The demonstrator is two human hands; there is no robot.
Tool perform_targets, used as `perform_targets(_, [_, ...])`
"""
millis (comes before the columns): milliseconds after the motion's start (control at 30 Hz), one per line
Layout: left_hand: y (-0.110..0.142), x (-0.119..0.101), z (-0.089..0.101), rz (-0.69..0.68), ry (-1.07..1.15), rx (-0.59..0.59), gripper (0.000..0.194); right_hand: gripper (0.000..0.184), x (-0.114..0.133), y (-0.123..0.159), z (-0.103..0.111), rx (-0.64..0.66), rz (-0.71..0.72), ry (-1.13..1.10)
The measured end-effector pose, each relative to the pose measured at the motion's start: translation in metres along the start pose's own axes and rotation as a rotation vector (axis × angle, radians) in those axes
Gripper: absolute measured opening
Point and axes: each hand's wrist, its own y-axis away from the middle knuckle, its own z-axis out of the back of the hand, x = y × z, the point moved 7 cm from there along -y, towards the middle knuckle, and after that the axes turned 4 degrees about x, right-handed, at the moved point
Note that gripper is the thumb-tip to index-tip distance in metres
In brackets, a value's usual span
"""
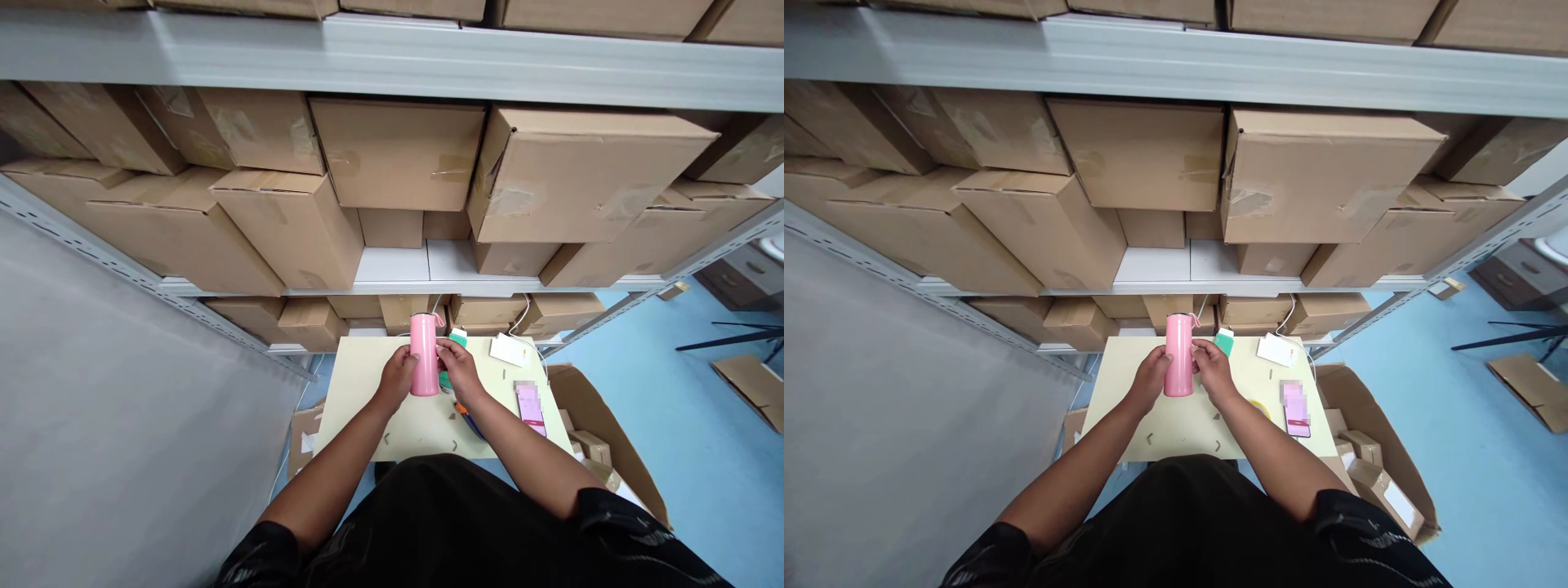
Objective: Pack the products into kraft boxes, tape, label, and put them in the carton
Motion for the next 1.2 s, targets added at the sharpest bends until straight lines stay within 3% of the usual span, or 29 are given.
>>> perform_targets(167, [0.000, 0.006, 0.001, -0.004, 0.038, -0.002, 0.036, 0.039, -0.002, 0.000, -0.004, 0.032, -0.022, 0.027])
perform_targets(367, [0.000, -0.002, 0.004, -0.082, -0.098, 0.003, 0.053, 0.039, 0.004, -0.001, -0.008, 0.024, 0.013, 0.040])
perform_targets(500, [-0.001, -0.005, 0.002, -0.057, -0.008, 0.058, 0.045, 0.038, 0.005, -0.001, -0.008, 0.015, -0.002, -0.005])
perform_targets(667, [0.000, -0.003, 0.006, -0.021, 0.042, -0.013, 0.040, 0.039, -0.003, 0.000, -0.008, 0.024, -0.076, -0.021])
perform_targets(767, [0.000, 0.000, 0.005, -0.019, 0.042, 0.006, 0.032, 0.044, -0.007, 0.000, -0.009, 0.037, -0.092, -0.024])
perform_targets(1000, [-0.002, -0.004, 0.004, -0.054, -0.076, 0.047, 0.049, 0.043, 0.003, -0.002, -0.010, 0.009, -0.021, 0.006])
perform_targets(1200, [-0.001, -0.001, 0.008, -0.006, 0.023, -0.017, 0.036, 0.040, 0.003, -0.001, -0.009, 0.012, -0.038, -0.009])
